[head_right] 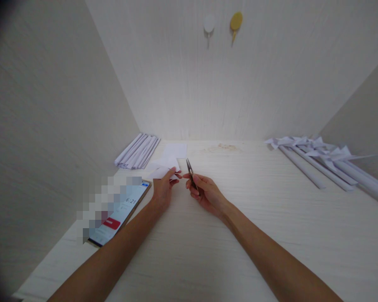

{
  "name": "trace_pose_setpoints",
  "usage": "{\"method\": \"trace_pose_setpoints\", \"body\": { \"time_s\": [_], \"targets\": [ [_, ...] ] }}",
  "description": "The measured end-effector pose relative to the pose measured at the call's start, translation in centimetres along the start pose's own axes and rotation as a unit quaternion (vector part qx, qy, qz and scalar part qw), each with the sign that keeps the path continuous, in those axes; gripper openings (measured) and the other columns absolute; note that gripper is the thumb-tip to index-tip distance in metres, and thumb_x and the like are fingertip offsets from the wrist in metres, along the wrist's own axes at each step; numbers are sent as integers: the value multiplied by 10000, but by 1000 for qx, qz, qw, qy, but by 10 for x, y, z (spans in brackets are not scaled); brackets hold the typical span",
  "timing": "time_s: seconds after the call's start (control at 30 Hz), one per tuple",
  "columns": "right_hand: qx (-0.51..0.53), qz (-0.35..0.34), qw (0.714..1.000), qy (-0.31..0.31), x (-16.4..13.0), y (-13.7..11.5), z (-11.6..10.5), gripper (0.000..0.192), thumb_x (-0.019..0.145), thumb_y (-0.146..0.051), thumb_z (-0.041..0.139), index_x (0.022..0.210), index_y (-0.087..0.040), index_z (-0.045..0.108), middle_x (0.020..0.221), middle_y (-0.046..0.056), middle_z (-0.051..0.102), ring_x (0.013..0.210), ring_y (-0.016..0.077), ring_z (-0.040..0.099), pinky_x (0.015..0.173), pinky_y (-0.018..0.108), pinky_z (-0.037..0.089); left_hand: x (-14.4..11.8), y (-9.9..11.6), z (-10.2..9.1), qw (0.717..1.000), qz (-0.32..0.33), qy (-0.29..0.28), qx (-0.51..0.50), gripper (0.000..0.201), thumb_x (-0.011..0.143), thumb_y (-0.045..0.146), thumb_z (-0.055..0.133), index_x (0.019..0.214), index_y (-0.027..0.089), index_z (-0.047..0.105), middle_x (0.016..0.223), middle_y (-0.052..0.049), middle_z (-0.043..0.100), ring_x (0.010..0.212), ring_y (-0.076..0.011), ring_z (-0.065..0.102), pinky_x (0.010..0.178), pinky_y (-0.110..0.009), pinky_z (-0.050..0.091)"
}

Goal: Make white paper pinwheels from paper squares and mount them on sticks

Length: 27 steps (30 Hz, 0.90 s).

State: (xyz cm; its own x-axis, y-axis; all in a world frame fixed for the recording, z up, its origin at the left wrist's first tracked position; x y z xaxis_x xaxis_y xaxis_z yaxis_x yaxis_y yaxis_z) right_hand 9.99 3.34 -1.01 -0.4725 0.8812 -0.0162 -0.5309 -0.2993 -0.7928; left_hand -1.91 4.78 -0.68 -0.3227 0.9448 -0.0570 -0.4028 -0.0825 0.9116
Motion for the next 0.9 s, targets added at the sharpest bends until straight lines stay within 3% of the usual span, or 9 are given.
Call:
{"method": "trace_pose_setpoints", "body": {
  "time_s": [0.3, 0.7, 0.9],
  "targets": [
    [-82, -30, 995, 40, -2, 0, 3, 179, 660, -292, 613, 739, -131, 614, 534, -25, 510, 371, 18, 298, 366, 203, 128, -1, 1, 1, 1000, -6, 4, 0, 111, 583, 233, 601, 623, 145, 547, 578, 15, 589, 524, -98, 555, 461, -197, 372],
    [-51, -79, 988, 125, 1, -4, -5, 190, 618, -295, 629, 728, -150, 573, 492, -56, 465, 372, 27, 324, 361, 185, 204, -6, -2, 6, 998, -11, -63, 15, 151, 549, 231, 646, 654, 169, 557, 651, 21, 572, 589, -100, 545, 438, -179, 390],
    [-125, -94, 977, 143, 3, -1, -6, 196, 599, -296, 648, 639, -165, 508, 425, -91, 363, 345, 25, 256, 341, 191, 144, -9, -6, 10, 993, -16, -99, 68, 163, 524, 231, 668, 653, 164, 594, 671, -15, 612, 607, -123, 560, 432, -184, 412]
  ]
}}
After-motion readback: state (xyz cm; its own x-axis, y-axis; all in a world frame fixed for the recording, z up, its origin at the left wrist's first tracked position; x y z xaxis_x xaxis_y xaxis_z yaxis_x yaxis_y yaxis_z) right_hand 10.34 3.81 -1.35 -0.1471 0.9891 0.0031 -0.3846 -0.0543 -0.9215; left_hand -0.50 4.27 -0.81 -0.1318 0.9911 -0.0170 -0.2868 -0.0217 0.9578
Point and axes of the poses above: each hand's wrist, its own x-axis towards the middle knuckle, its own z-axis out of the palm, y = z × x, the point moved 3 cm from there along x, towards the middle knuckle
